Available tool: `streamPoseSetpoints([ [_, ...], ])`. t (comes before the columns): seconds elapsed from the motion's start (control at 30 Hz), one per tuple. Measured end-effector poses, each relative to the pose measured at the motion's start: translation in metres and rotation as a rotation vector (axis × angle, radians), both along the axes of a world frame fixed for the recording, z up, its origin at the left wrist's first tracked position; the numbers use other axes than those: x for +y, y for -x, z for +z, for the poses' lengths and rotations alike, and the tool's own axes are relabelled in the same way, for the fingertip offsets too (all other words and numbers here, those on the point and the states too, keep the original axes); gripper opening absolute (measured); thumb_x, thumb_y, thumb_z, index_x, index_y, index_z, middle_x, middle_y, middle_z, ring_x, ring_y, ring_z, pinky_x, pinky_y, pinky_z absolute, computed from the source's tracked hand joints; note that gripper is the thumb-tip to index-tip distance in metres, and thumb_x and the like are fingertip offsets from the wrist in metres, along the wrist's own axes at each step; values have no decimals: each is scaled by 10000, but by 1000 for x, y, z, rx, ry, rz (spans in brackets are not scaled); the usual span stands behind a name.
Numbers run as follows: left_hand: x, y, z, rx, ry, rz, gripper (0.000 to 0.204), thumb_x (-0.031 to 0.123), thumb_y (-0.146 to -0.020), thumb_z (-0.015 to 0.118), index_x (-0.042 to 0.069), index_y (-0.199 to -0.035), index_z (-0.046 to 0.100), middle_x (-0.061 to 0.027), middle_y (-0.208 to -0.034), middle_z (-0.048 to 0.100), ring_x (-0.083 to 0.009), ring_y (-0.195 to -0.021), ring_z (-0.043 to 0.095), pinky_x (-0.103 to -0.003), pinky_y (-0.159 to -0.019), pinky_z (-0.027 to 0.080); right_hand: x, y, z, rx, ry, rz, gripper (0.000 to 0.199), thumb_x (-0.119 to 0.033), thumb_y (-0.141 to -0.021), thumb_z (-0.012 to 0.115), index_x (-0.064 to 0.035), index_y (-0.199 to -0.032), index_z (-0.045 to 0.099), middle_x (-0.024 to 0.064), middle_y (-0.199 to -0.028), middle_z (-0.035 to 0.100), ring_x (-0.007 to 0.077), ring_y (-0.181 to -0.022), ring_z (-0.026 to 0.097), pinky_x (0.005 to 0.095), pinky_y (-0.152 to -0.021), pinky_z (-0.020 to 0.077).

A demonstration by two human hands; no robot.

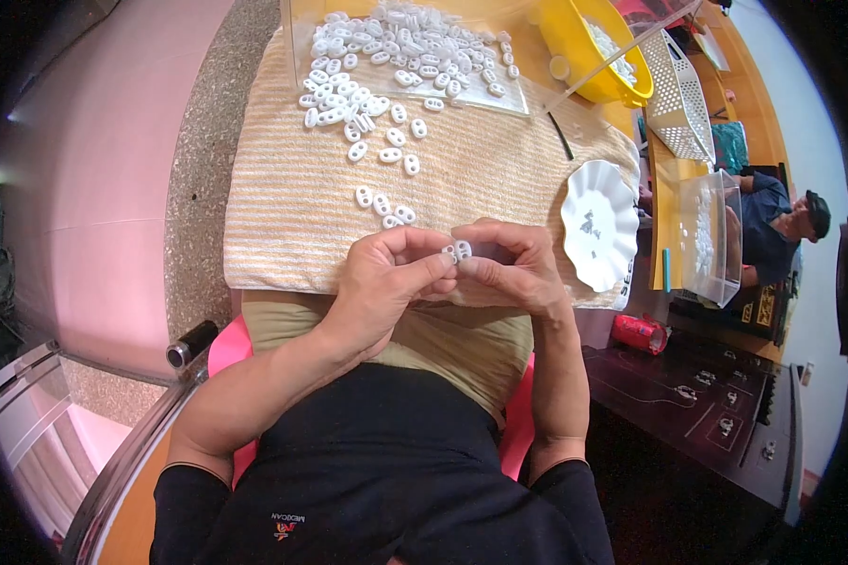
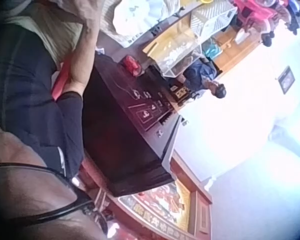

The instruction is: Inspecting and sorting small white plastic components at a workshop workbench.

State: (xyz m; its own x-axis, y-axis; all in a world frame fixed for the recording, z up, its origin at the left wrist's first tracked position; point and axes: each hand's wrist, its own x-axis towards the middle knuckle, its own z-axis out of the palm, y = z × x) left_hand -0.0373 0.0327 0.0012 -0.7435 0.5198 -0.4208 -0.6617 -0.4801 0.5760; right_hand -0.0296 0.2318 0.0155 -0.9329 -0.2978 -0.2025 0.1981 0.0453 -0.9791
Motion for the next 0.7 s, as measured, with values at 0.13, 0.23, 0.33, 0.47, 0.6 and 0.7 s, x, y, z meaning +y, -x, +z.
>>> streamPoseSetpoints([
  [0.13,0,-1,-1,3,-3,3,158,29,-870,626,-6,-1023,605,-83,-887,669,-118,-748,650,-237,-684,557,-1,-1,2,-11,-20,-5,287,-53,-845,689,32,-1112,627,38,-929,670,79,-838,614,212,-740,493],
  [0.23,0,-1,-2,4,-4,4,154,24,-871,624,-4,-1021,603,-89,-889,670,-121,-747,652,-242,-684,560,-4,0,8,-75,-11,-28,280,-4,-806,704,46,-1074,643,77,-971,663,115,-878,613,242,-775,486],
  [0.33,1,-1,-2,-12,-20,8,161,45,-860,656,-17,-999,602,-75,-855,663,-100,-730,640,-221,-670,546,-4,-1,9,-105,-27,-39,276,-9,-803,709,44,-1067,648,80,-972,672,113,-875,616,243,-774,489],
  [0.47,1,-1,-2,-25,-18,6,172,52,-855,668,-16,-999,603,-73,-863,662,-101,-737,642,-222,-676,549,-4,-2,7,-135,32,-52,278,-10,-797,714,41,-1063,652,76,-979,675,116,-880,622,244,-784,494],
  [0.6,0,0,1,-38,-18,-14,142,36,-864,641,4,-999,607,-82,-876,673,-120,-741,653,-240,-682,562,0,-3,-2,-94,120,-12,294,1,-848,661,58,-1131,606,105,-974,681,136,-874,649,250,-773,525],
  [0.7,-1,1,3,-54,-33,-22,158,46,-858,658,-7,-998,605,-80,-883,669,-113,-751,649,-232,-689,562,1,-3,-2,-105,137,-17,298,13,-847,654,60,-1137,602,115,-988,680,147,-876,654,260,-780,530],
])
